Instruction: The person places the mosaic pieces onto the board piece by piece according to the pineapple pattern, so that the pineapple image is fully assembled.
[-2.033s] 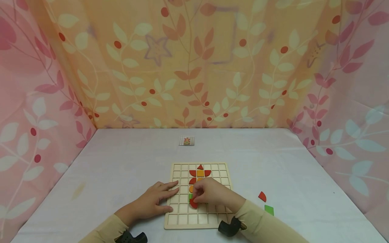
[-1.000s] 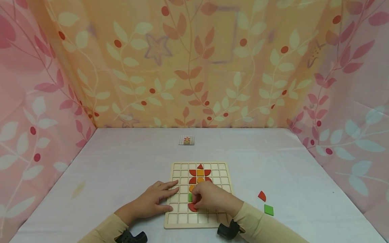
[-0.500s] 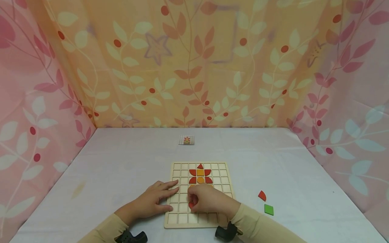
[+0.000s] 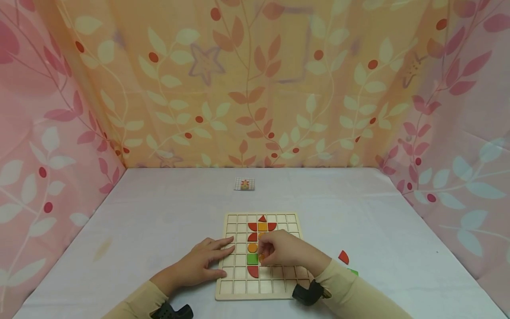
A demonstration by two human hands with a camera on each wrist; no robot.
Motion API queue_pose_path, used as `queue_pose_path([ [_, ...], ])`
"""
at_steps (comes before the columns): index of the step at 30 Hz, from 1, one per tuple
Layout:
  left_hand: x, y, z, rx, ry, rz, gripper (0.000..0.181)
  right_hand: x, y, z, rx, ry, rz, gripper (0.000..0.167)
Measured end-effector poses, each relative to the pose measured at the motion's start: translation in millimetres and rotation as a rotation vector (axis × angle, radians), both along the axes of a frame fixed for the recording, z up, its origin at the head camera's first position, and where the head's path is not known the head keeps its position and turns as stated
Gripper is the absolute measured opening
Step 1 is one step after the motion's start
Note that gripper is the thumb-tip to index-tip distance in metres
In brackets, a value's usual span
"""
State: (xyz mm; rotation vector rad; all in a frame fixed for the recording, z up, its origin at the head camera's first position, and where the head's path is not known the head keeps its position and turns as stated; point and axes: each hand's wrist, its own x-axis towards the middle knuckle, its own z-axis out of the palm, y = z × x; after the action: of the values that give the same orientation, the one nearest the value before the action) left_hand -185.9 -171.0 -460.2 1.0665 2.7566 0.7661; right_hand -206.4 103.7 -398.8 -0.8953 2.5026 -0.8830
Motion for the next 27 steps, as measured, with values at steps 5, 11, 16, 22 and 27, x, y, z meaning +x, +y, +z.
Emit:
queue_pose_path([
  [5,0.5,0.6,0.8,-0.01,-0.001,0.004,0.066,-8.8,26.8,8.8,0.009,0.01,-0.049,0.013],
  [11,0.5,1.5,1.7,-0.017,-0.014,0.013,0.066,-13.4,61.0,12.8,0.056,0.001,-0.136,0.012],
  [16,0.1,1.6,1.6,-0.019,-0.014,0.012,0.066,-12.1,91.2,15.1,0.078,-0.015,-0.151,0.013],
  [22,-0.3,1.3,0.7,-0.012,-0.013,0.009,0.066,-4.4,127.4,19.7,0.085,-0.063,-0.131,0.011],
  [27,-0.1,1.6,0.4,-0.01,-0.025,0.015,0.066,2.8,152.0,14.2,0.094,-0.125,-0.153,0.014],
])
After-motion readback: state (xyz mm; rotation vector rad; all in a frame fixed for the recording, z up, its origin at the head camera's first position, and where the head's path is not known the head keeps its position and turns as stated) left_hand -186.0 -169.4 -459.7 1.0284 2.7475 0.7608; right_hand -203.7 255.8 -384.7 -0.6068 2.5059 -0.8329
